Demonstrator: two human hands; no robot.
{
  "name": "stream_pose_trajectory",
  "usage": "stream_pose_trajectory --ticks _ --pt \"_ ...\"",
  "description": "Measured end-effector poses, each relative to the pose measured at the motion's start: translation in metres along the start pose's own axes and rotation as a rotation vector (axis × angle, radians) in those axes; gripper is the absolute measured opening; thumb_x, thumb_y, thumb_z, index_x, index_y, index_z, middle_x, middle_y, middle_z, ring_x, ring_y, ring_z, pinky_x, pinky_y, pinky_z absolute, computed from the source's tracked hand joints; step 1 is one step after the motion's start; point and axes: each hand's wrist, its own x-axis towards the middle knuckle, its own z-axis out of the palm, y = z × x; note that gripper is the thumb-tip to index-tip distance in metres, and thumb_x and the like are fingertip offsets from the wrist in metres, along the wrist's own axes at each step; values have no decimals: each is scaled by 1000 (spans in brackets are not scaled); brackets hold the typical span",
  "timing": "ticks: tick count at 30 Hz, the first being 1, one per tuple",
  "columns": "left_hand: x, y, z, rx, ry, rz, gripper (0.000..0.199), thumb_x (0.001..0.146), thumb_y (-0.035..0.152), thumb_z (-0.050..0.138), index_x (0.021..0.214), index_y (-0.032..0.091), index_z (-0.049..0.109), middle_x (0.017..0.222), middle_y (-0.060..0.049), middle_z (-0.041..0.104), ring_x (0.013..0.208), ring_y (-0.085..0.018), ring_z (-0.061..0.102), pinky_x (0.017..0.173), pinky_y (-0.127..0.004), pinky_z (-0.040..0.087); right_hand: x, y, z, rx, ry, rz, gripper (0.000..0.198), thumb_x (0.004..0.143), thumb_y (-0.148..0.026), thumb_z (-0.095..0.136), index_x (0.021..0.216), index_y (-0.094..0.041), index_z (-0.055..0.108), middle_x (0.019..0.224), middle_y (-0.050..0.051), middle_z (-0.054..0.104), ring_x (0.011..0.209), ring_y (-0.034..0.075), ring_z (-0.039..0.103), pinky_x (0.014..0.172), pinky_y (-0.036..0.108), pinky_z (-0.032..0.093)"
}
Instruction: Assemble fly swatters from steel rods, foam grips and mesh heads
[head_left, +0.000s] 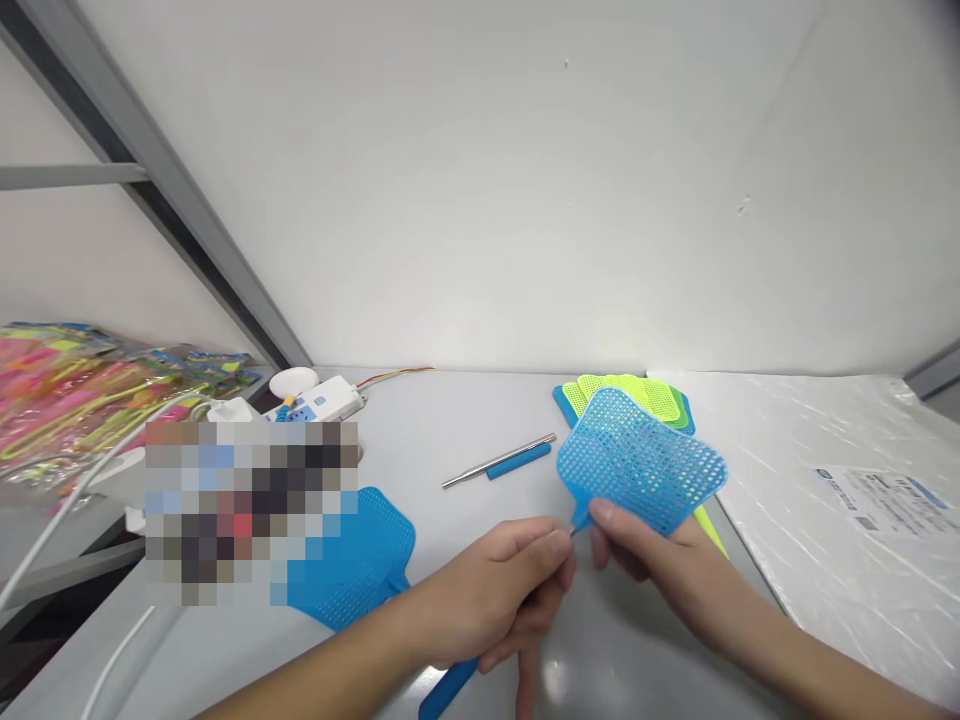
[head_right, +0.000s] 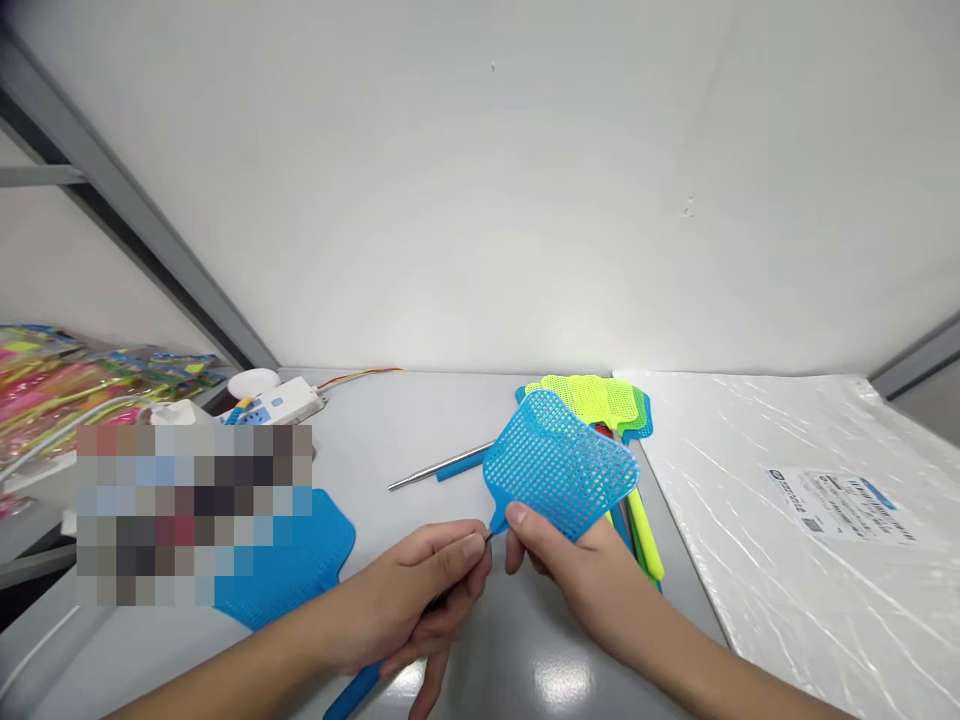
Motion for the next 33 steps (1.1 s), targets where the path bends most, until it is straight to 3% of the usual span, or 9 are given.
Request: stream_pose_trajectory --ticks 6,9,11,15,17,25,29,33 --pt "-2 12 2 52 -4 -9 31 99 43 38 79 21 43 42 13 31 28 -4 26 36 -21 48 22 -2 -43 251 329 -110 39 89 -43 59 59 -19 55 51 -6 24 48 9 21 46 28 19" --pt "-3 12 0 75 6 -32 31 99 43 38 79 21 43 42 13 31 29 -4 27 37 -20 47 27 -1 -45 365 434 -172 38 88 -43 60 60 -19 54 52 -6 24 49 9 21 46 27 21" --pt "-2 11 -1 85 28 -24 31 100 42 37 78 21 42 43 13 31 29 -4 26 37 -19 47 24 2 -31 334 357 -134 36 88 -47 60 66 -19 56 54 -6 29 49 9 24 46 25 22" --pt "-1 5 -1 123 30 -39 31 100 43 36 79 21 42 43 12 32 28 -4 27 36 -18 44 8 3 1 131 -50 -16 31 85 -48 63 76 -19 61 61 -4 42 54 9 34 49 24 27" --pt "-2 5 -1 139 -1 -67 33 100 46 35 79 21 42 43 12 32 29 -5 28 35 -17 43 3 0 4 89 -116 -18 34 87 -49 60 74 -18 61 60 -4 41 55 9 35 50 24 27" --pt "-9 19 -1 221 -3 -67 35 99 47 36 76 22 40 44 11 27 34 -6 24 37 -18 42 9 -13 -41 193 247 -141 30 81 -43 70 70 -16 65 55 -5 34 49 7 26 44 26 14" --pt "-13 24 -1 260 1 -63 35 99 46 37 74 22 38 47 11 28 35 -7 28 37 -18 39 12 -24 -60 325 416 -237 36 80 -33 73 56 -18 50 52 -6 26 48 7 22 44 27 13" --pt "-17 32 -1 357 22 -109 36 99 49 33 76 21 38 47 11 29 33 -6 36 36 -15 28 17 -35 -85 396 553 -377 44 80 -23 72 51 -19 39 51 -7 24 49 8 23 45 27 17"
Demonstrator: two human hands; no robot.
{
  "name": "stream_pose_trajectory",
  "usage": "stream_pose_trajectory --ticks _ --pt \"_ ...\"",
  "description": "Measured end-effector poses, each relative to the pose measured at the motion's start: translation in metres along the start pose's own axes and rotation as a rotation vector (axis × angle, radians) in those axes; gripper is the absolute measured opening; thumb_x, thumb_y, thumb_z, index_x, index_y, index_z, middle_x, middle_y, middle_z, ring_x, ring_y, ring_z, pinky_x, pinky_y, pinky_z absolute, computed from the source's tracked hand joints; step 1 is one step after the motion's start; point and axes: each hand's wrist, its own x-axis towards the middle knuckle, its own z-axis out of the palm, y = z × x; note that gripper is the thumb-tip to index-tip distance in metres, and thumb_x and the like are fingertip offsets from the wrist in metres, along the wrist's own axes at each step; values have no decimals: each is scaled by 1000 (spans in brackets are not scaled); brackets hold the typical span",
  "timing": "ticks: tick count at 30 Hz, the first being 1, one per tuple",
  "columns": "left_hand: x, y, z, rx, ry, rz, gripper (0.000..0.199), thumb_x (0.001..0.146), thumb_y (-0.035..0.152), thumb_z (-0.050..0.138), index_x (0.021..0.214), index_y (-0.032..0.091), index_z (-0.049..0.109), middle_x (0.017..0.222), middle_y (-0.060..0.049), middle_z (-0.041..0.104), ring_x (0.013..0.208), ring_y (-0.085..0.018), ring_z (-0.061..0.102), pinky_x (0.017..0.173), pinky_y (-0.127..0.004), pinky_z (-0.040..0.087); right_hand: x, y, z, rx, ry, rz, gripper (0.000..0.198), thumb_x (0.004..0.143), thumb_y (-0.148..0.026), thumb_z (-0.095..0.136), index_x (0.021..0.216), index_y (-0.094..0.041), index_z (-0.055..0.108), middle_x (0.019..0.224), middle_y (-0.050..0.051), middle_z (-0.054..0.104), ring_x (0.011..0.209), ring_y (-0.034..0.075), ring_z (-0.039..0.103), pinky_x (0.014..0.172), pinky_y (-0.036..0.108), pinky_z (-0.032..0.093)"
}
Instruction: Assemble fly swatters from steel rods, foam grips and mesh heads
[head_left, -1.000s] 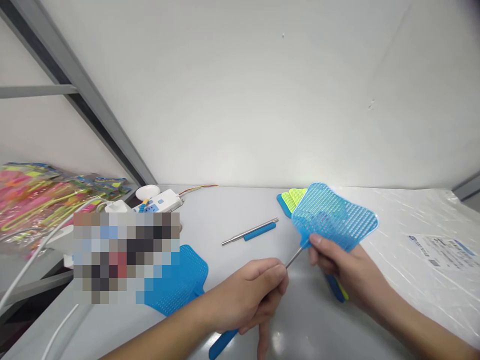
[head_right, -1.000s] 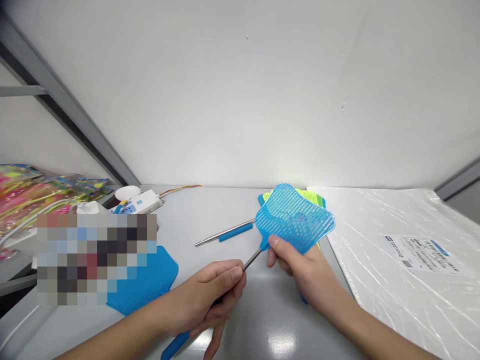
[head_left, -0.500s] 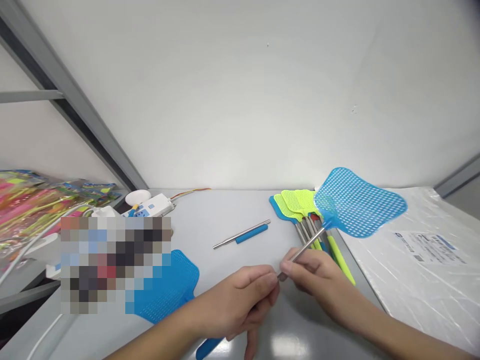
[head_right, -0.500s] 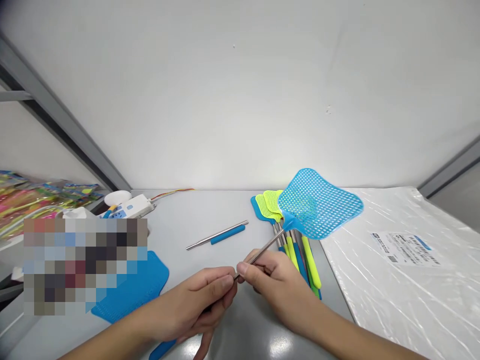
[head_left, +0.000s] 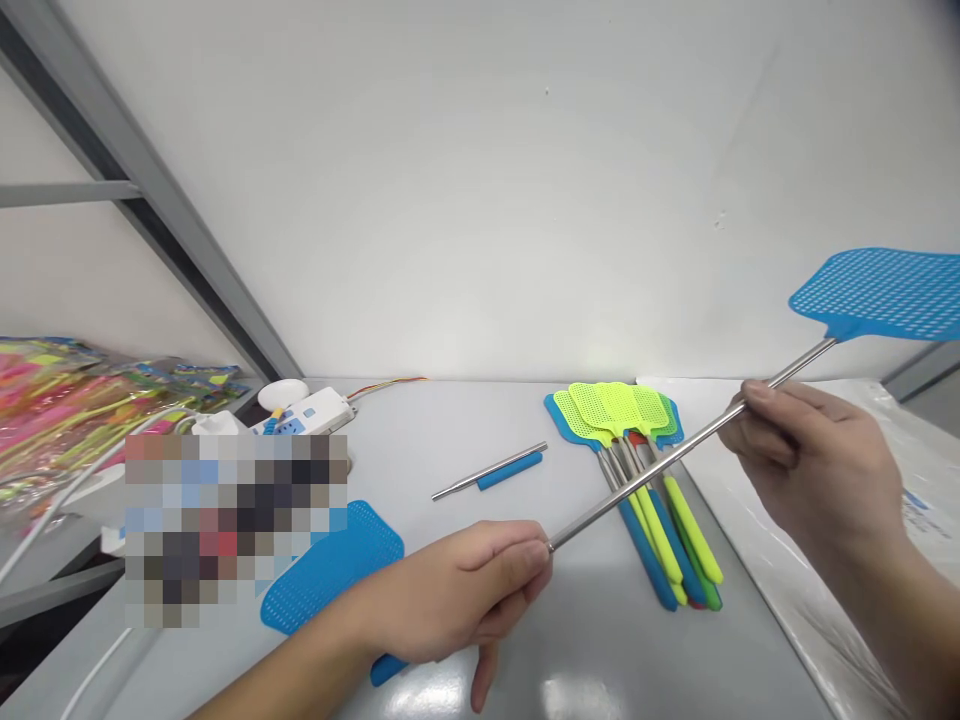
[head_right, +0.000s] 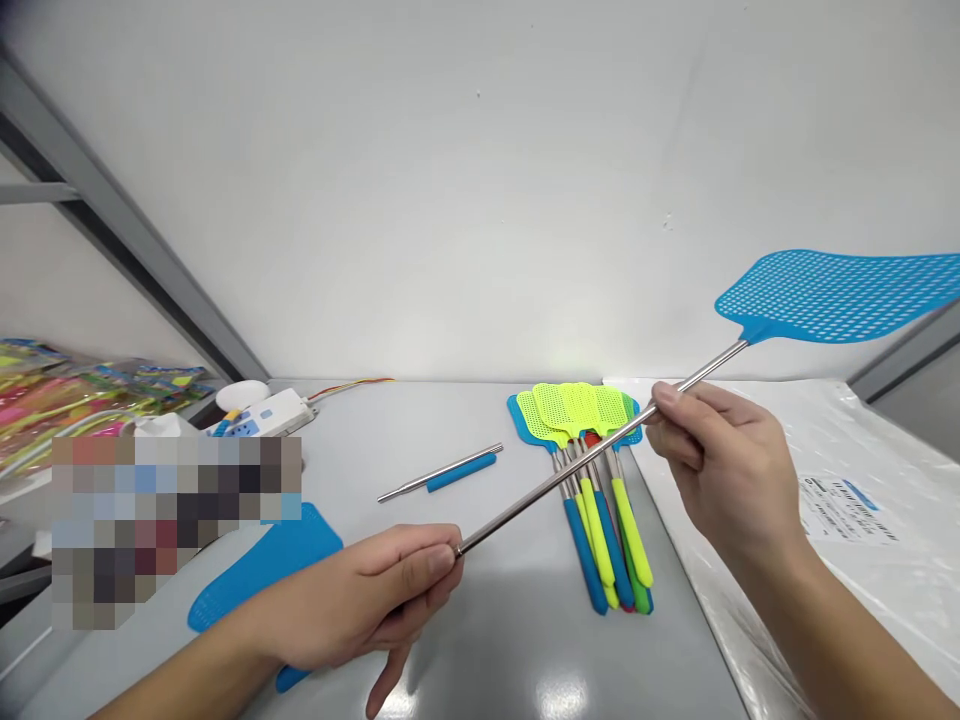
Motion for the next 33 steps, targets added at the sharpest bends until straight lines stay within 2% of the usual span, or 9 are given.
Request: stream_pose_trajectory --ticks 2,7,11,15,20,23,27,31,33 --pt "-1 1 -2 46 20 -19 38 99 51 32 76 21 37 47 11 30 34 -6 40 37 -16 27 7 1 -2 3 -20 -17 44 82 -24 69 51 -19 39 48 -7 24 48 8 24 46 27 20" --pt "0 -7 -8 103 113 -23 39 97 53 35 75 22 38 49 11 30 37 -7 38 42 -20 40 0 25 8 -45 -138 64 40 92 -41 56 59 -20 46 49 -6 28 47 10 24 47 27 22" --pt "1 -8 -9 138 115 -32 39 98 53 34 79 20 45 47 11 30 38 -7 38 43 -18 35 -23 42 19 -221 -288 132 36 94 -49 49 76 -20 60 49 -6 33 47 10 28 48 27 21" --pt "0 -4 -6 234 131 -80 41 98 52 34 86 19 53 47 10 36 46 -9 54 45 -19 28 -42 48 27 -260 -440 160 39 95 -52 45 81 -19 60 49 -7 34 47 10 29 49 26 23" --pt "0 -1 -2 286 171 -64 41 99 50 33 87 18 56 46 9 38 46 -10 54 48 -20 29 -50 48 30 -259 -600 288 32 92 -49 54 90 -18 61 51 -7 39 48 9 34 47 24 25" --pt "0 2 -1 283 153 -67 40 99 50 33 85 18 54 47 9 38 47 -10 55 48 -20 30 -47 45 26 -263 -618 295 35 93 -49 51 93 -17 64 45 -8 37 43 8 29 44 24 21" --pt "0 7 -1 238 102 -45 38 98 52 35 78 21 44 49 10 36 46 -11 54 50 -22 39 -36 35 19 -241 -615 238 36 90 -49 57 91 -15 69 41 -9 32 37 7 26 42 25 16" --pt "-3 8 -5 256 107 -17 39 98 53 34 76 21 41 52 10 34 47 -11 54 51 -22 41 -21 26 9 -203 -520 145 32 89 -45 59 86 -16 72 40 -9 29 38 7 25 44 27 18" --pt "-6 9 -8 300 128 -10 39 98 53 33 77 21 41 53 10 35 48 -11 56 52 -22 41 -12 21 3 -161 -430 99 29 89 -44 60 85 -18 72 40 -8 28 39 7 24 45 28 19"
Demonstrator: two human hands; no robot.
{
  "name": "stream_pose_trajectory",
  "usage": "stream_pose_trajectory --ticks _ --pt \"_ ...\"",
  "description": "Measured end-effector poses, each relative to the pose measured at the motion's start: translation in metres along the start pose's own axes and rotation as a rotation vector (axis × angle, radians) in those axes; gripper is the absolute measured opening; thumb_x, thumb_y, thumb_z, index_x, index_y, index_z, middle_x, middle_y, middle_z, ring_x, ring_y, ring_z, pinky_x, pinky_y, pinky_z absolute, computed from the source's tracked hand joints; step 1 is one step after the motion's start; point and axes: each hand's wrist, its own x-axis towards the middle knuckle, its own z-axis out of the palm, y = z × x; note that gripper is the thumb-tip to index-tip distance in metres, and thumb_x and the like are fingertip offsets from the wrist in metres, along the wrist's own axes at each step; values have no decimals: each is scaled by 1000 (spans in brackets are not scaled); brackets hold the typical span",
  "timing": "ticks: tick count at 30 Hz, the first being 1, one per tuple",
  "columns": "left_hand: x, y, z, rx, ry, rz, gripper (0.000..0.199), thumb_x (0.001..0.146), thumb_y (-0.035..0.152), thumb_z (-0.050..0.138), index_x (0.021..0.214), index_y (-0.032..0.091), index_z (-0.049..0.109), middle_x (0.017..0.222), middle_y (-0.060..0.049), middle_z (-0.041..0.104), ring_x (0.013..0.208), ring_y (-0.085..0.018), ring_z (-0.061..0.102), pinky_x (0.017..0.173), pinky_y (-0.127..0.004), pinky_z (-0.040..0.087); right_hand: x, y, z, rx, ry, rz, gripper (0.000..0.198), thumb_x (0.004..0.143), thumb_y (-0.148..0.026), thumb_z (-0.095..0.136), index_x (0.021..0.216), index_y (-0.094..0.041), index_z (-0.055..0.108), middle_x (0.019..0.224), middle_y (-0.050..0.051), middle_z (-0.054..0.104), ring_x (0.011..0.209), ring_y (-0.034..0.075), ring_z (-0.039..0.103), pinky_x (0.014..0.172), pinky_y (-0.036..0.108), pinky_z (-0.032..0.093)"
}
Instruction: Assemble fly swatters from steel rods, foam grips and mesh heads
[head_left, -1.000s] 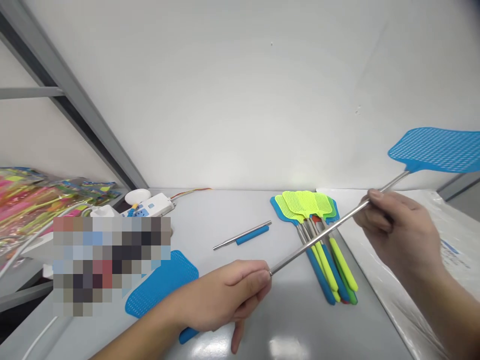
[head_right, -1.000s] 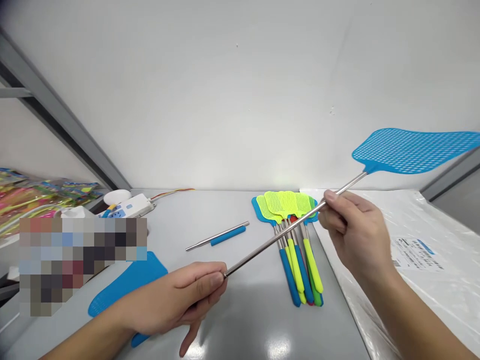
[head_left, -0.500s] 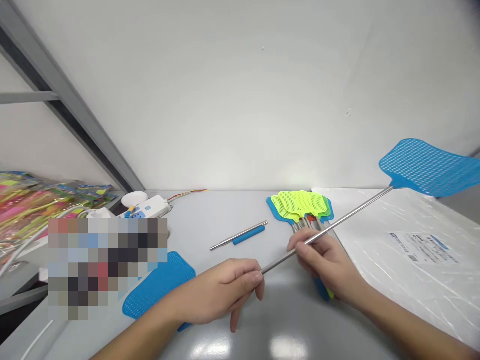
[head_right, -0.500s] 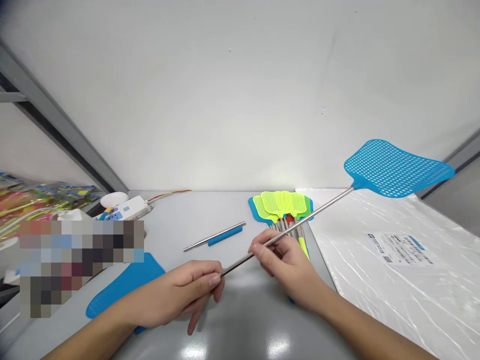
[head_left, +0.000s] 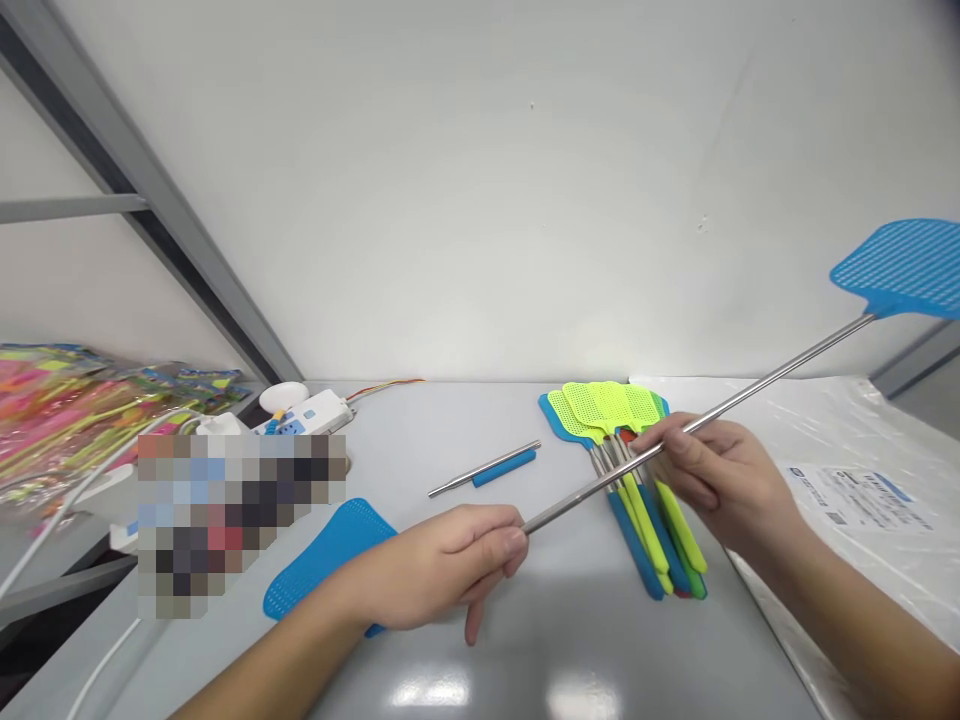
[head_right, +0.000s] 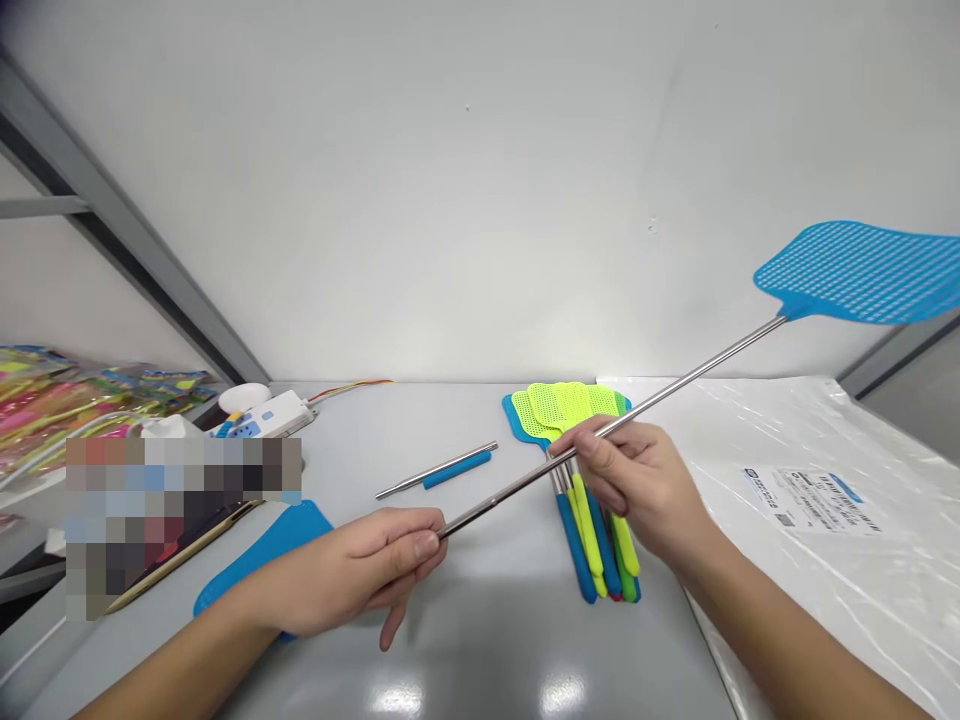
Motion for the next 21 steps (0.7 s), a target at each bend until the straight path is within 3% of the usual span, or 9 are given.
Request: stream_pose_trajectory --ticks 5,13,18,21 --pt "-7 0 -9 69 19 -12 39 98 53 33 78 21 43 51 10 37 55 -12 62 56 -23 41 12 -15 -28 113 269 -122 25 88 -41 62 79 -19 71 40 -8 23 40 8 18 48 31 20" --pt "-8 -6 -13 89 32 -26 39 98 52 34 77 20 44 53 10 38 51 -10 58 55 -23 40 13 -36 -59 267 492 -158 21 93 -35 57 77 -23 62 48 -7 17 45 9 10 50 34 20" --pt "-2 -11 -13 99 76 -79 40 97 55 35 82 20 48 49 9 40 52 -13 59 57 -24 42 21 -8 -36 341 432 -141 25 89 -46 60 79 -23 57 50 -8 24 45 9 18 46 27 24" --pt "2 -10 -8 114 78 -91 42 97 56 34 87 19 52 51 8 43 56 -14 61 57 -24 41 9 17 2 256 231 55 30 87 -54 59 87 -23 59 49 -8 32 46 10 29 45 26 26"
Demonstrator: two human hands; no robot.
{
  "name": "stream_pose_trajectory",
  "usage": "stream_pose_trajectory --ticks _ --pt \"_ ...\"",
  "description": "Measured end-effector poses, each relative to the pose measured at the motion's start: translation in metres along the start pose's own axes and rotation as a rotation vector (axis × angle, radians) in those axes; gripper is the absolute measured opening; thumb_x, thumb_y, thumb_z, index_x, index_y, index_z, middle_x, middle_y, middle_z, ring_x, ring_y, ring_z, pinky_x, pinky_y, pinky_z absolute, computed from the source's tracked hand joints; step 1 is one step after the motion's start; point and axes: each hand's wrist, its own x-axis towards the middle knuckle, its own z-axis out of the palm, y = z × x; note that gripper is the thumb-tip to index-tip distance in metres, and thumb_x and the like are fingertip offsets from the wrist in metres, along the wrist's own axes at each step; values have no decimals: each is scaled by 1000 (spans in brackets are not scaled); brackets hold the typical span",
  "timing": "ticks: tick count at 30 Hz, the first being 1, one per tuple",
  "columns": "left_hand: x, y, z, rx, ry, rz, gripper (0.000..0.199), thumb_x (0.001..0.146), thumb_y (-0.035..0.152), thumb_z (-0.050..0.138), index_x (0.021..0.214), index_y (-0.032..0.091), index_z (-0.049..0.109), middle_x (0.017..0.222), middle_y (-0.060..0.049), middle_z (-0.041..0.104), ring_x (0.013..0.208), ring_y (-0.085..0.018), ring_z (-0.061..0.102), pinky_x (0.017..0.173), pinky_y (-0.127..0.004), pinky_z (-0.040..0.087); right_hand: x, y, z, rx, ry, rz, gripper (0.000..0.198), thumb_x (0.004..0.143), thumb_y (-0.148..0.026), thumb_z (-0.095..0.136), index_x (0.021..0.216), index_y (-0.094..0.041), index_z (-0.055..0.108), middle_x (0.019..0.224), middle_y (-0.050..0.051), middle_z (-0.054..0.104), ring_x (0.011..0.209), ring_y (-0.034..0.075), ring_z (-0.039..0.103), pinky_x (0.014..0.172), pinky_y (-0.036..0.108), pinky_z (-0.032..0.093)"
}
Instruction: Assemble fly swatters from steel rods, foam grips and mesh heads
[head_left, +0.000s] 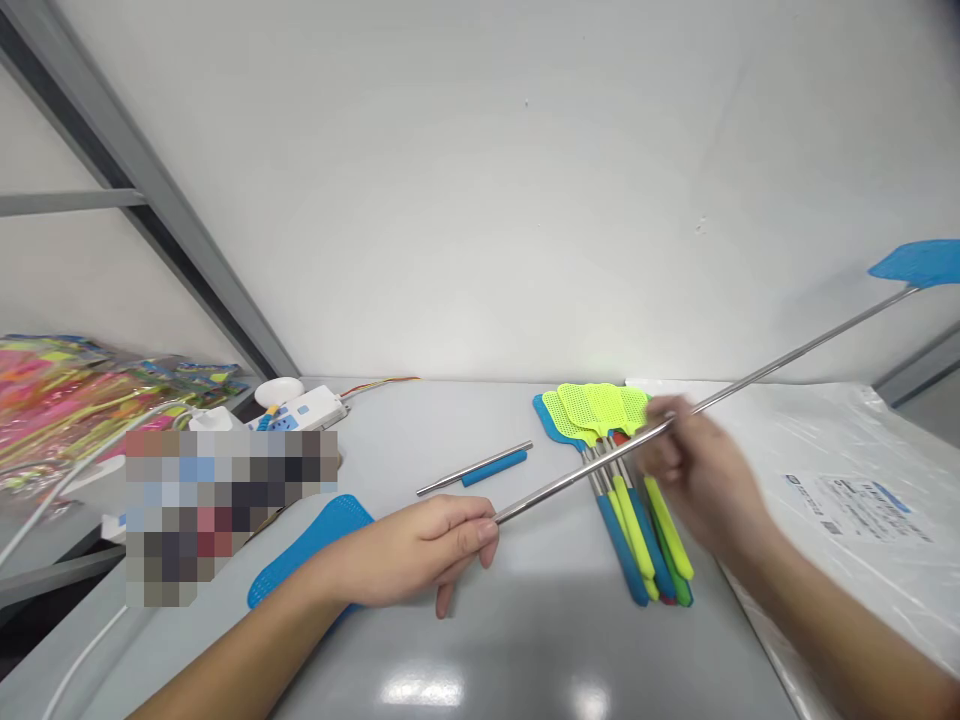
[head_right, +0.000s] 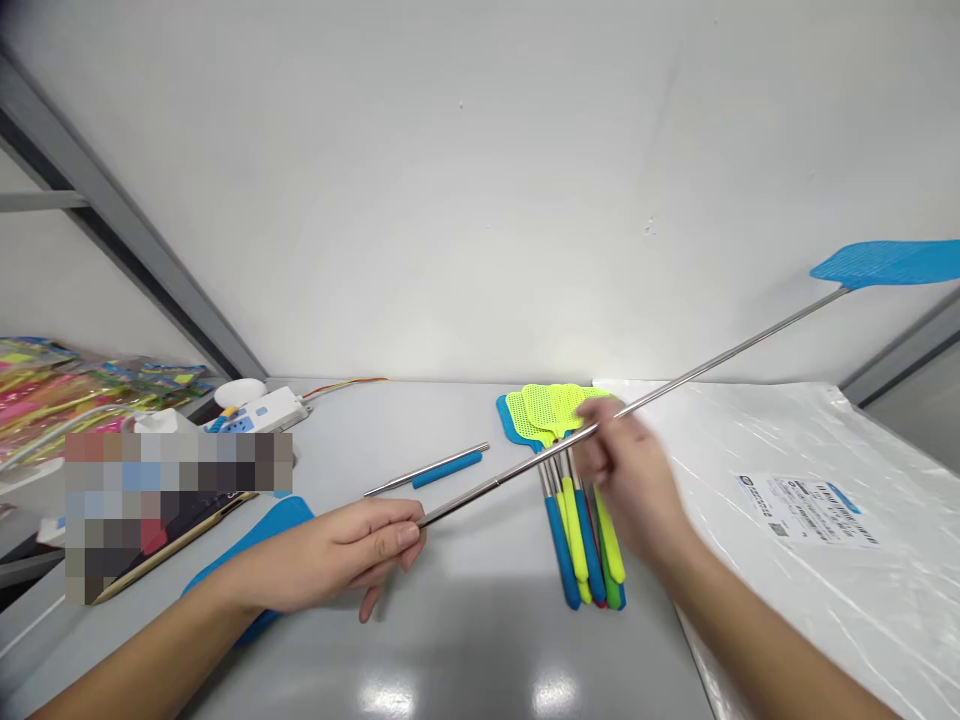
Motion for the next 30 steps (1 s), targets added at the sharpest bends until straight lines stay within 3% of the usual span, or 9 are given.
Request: stream_pose_trajectory --ticks 2,5,11,15,23,27,30 --pt "1 1 3 8 -21 -7 43 97 56 34 88 19 55 52 8 44 57 -14 62 56 -23 40 -16 16 16 -69 -161 125 37 91 -57 50 83 -21 58 46 -7 36 43 10 29 44 26 22" --pt "0 1 3 -8 -28 8 42 97 54 35 87 19 56 50 8 42 52 -13 58 55 -23 40 -29 19 23 -92 -177 110 40 94 -55 44 84 -20 61 44 -6 38 43 10 30 45 26 22" --pt "-7 7 -4 32 -10 30 41 97 53 34 88 19 55 48 8 42 48 -11 48 52 -22 37 -12 -13 0 -45 -37 -71 34 94 -47 52 78 -19 63 43 -7 31 43 8 23 47 27 21" --pt "-9 10 -6 103 21 7 42 97 54 34 93 19 57 55 7 44 54 -11 49 56 -22 39 -4 -17 -6 -37 -29 -79 33 94 -44 52 77 -19 65 42 -6 32 43 9 25 47 28 21" --pt "-6 6 -10 129 96 7 41 95 54 39 95 19 61 65 4 46 62 -12 50 60 -23 43 11 -21 -12 35 116 -142 30 93 -37 55 71 -17 62 39 -6 32 40 8 24 44 26 21" --pt "-6 5 -14 150 217 2 37 92 53 46 94 20 62 74 3 53 64 -11 52 60 -22 43 22 -28 -26 142 225 -239 29 91 -31 54 66 -18 58 40 -7 31 38 7 21 40 25 18" --pt "-4 5 -15 149 308 34 37 92 53 45 91 20 61 69 5 53 60 -10 48 58 -21 39 29 -27 -33 177 282 -276 28 91 -28 53 64 -18 55 42 -6 33 38 7 21 39 25 18"
